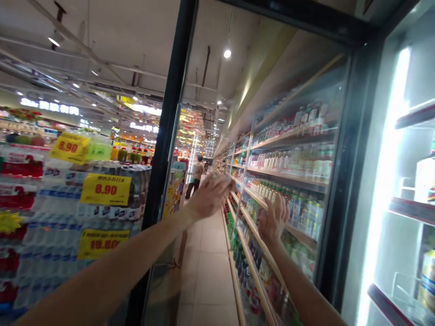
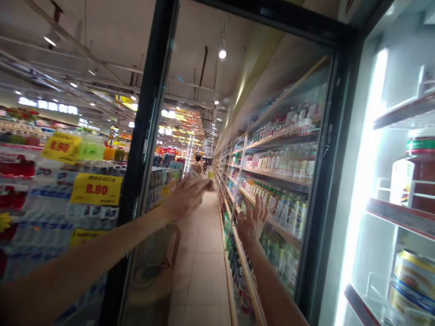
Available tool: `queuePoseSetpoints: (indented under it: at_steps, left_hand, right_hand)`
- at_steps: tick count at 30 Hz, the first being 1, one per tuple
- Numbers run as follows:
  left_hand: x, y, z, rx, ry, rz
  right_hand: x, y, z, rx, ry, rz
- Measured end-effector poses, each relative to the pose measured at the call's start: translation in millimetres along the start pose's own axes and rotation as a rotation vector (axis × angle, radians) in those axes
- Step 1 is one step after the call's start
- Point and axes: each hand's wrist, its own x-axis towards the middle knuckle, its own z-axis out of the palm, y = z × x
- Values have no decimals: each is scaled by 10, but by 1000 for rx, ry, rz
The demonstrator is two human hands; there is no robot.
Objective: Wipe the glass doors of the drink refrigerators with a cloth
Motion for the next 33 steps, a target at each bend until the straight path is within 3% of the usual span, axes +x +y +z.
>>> queuePoseSetpoints:
  at_steps: [2, 3, 4, 5, 8, 10, 11, 14, 16, 17, 20, 22, 23, 26, 28, 30, 33]
  left_hand:
    - [-38, 155, 82, -64, -37, 298]
    - [-16, 153, 101, -73, -34, 355]
    - [34, 97, 101, -62, -18, 329]
    - [104, 4, 84, -35, 5, 219]
    - [301, -258, 8, 68, 76, -280]
    - [311, -234, 0, 101, 76, -402]
    - [270, -158, 15, 96, 56, -337]
    - [91, 80, 93, 23, -15, 138]
    - [62, 54, 116, 2, -32, 286]
    - [93, -25, 107, 15, -21, 228]
    - [265, -287, 44, 80, 62, -236]
    - [310, -277, 39, 80, 88, -373]
    - [289, -200, 57, 59, 70, -314]
    - [121, 96, 146, -47, -42, 152]
    - [51, 109, 167, -73, -75, 312]
    - [85, -83, 124, -31, -39, 163]
    - [207, -398, 23, 65, 88, -305]
  right_hand:
    - [-10, 5, -5, -15, -16, -6]
    - [-17, 8, -5, -19, -22, -10]
    - [-23, 12, -3, -22, -26, -14]
    - [-28, 14, -1, -24, -32, -15]
    - [-32, 7, 4, -23, -30, -13]
    - [-27, -9, 5, -19, -30, 12]
    - [-25, -18, 5, -17, -28, 18]
    - [-27, -31, 9, -15, -33, 19]
    - [-34, -28, 17, -21, -38, 13]
    - [-38, -25, 21, -24, -44, 12]
    - [-40, -20, 30, -30, -41, 8]
    - [-33, -23, 27, -35, -28, 2]
    - [-28, -26, 24, -39, -25, -4]
    - [-16, -32, 14, -40, -23, -15]
    - [-14, -28, 11, -29, -25, -17]
    - [-20, -19, 12, -23, -31, -19]
    - [-31, -7, 17, -33, -49, -22]
